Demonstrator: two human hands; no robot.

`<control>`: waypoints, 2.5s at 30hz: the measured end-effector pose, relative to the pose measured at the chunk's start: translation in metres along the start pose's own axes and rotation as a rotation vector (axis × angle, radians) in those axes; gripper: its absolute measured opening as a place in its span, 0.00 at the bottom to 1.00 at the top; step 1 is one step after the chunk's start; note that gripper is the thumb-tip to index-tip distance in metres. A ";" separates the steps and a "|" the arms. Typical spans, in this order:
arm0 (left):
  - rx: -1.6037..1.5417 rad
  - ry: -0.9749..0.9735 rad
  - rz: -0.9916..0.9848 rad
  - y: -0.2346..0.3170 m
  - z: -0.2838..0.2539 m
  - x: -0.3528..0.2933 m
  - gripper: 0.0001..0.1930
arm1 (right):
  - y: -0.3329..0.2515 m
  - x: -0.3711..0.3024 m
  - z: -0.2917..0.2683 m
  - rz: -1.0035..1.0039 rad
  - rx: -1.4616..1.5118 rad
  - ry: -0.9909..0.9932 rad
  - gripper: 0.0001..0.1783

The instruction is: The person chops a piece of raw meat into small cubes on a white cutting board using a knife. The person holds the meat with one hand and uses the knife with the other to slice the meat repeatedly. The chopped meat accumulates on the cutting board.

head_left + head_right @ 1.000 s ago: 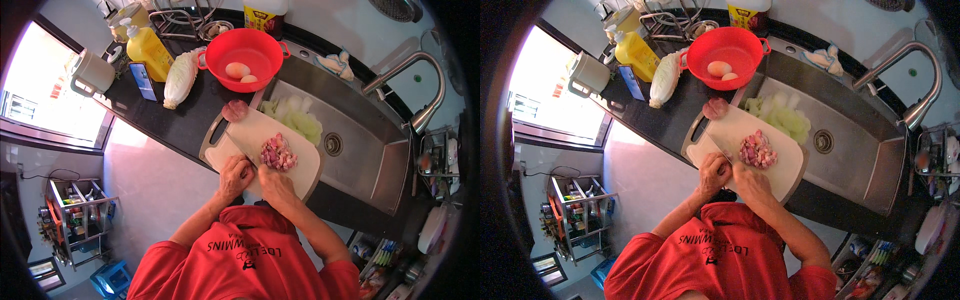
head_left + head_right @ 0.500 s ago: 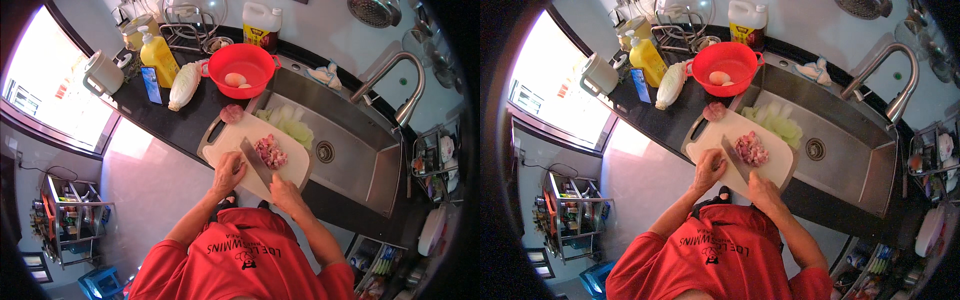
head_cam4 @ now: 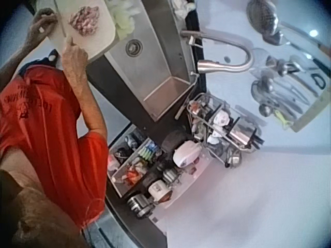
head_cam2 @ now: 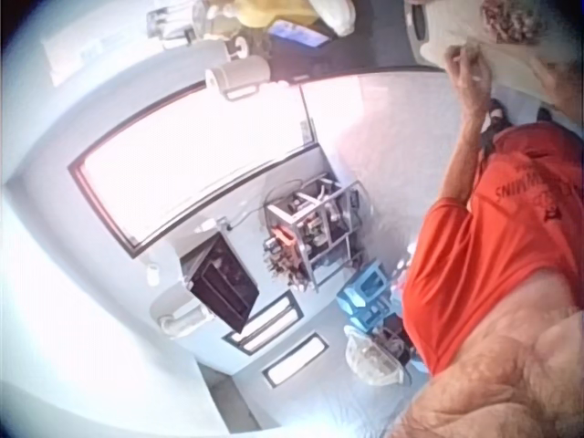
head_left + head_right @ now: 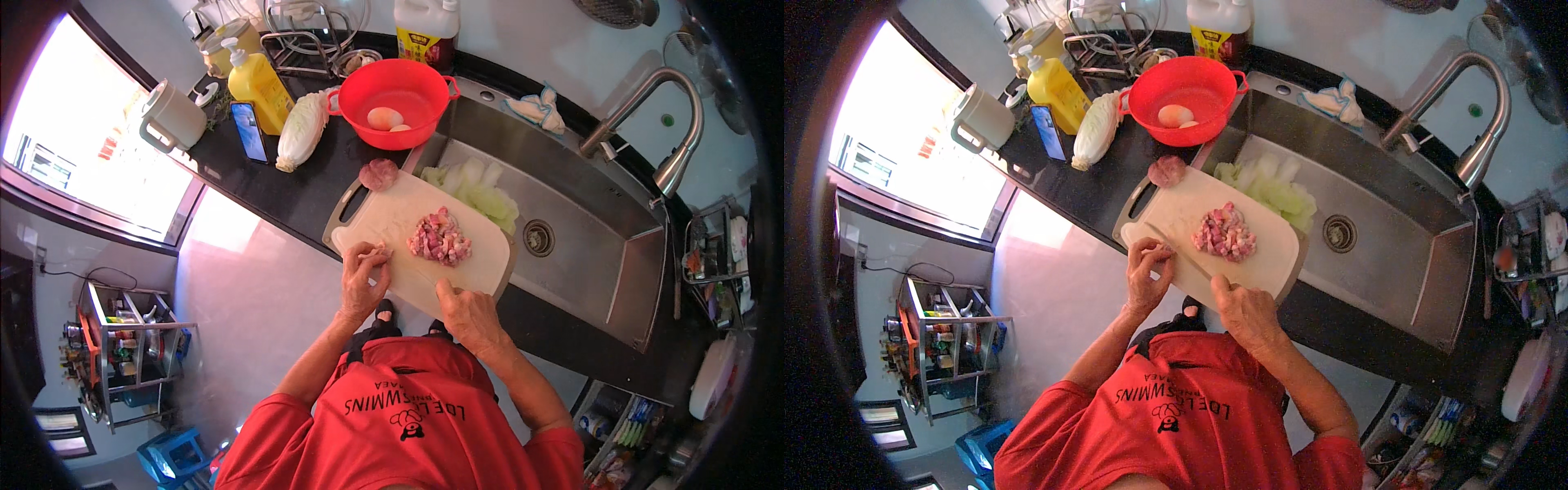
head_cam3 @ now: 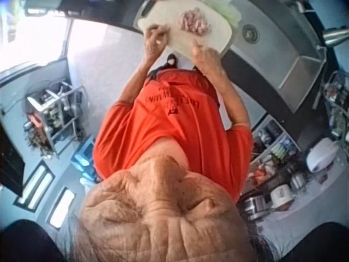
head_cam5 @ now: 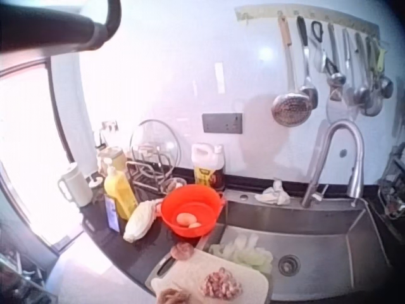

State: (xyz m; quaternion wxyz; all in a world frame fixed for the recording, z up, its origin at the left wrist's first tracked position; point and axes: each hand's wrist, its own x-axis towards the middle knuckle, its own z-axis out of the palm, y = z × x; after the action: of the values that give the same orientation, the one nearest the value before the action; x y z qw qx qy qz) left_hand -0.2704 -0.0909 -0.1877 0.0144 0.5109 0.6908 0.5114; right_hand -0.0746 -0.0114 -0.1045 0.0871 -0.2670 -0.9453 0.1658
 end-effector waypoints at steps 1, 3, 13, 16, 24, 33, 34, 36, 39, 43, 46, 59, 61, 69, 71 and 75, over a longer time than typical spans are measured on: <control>-0.009 0.006 -0.014 0.001 0.000 0.001 0.09 | -0.002 0.001 -0.001 -0.013 -0.035 -0.030 0.05; 0.066 -0.005 0.061 0.003 -0.003 0.004 0.10 | -0.004 0.002 -0.003 -0.040 -0.104 -0.092 0.06; 0.043 -0.091 0.022 -0.009 -0.003 0.007 0.13 | 0.002 0.019 -0.004 -0.094 -0.087 -0.132 0.06; 0.002 -0.101 0.023 -0.013 -0.004 0.009 0.13 | 0.005 0.030 0.008 -0.098 -0.008 -0.161 0.06; 0.034 -0.140 0.017 -0.021 -0.006 0.007 0.12 | -0.037 0.099 0.042 -0.081 -0.054 -0.021 0.10; -0.165 0.013 -0.054 -0.020 -0.016 0.007 0.10 | -0.010 0.043 0.026 0.065 -0.019 -0.143 0.05; -0.221 0.039 -0.126 -0.019 -0.021 0.007 0.10 | -0.005 0.034 0.022 0.109 -0.002 -0.158 0.05; -0.167 0.078 -0.024 -0.015 -0.021 0.016 0.12 | 0.007 0.017 0.012 0.196 0.035 -0.187 0.05; -0.145 -0.009 0.078 0.006 -0.012 0.022 0.14 | 0.039 0.008 0.013 0.341 0.401 -0.140 0.07; -0.006 -0.155 0.186 0.004 0.002 0.011 0.15 | 0.040 0.012 -0.008 0.379 0.573 0.049 0.10; -0.013 -0.165 0.169 0.003 0.001 0.005 0.15 | 0.026 0.007 -0.017 0.300 0.318 0.079 0.08; 0.040 -0.132 0.117 -0.002 0.007 0.001 0.16 | -0.023 -0.015 0.005 0.121 -0.056 -0.103 0.06; 0.045 -0.164 0.083 0.000 0.004 0.003 0.15 | -0.025 -0.009 0.016 0.121 -0.054 -0.095 0.07; -0.027 -0.148 0.110 -0.008 0.008 0.001 0.16 | -0.031 0.046 0.024 0.069 0.044 -0.042 0.06; -0.011 -0.152 0.085 -0.010 0.008 -0.001 0.15 | -0.035 0.063 0.036 0.053 0.028 0.007 0.04; -0.041 -0.112 0.075 -0.015 0.009 -0.003 0.14 | -0.036 0.069 0.043 0.058 0.059 0.017 0.04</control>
State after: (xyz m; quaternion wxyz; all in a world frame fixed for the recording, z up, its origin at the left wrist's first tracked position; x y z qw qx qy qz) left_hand -0.2743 -0.0864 -0.2045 0.0445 0.5639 0.6586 0.4962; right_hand -0.1604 -0.0149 -0.1262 0.0983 -0.2929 -0.9312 0.1936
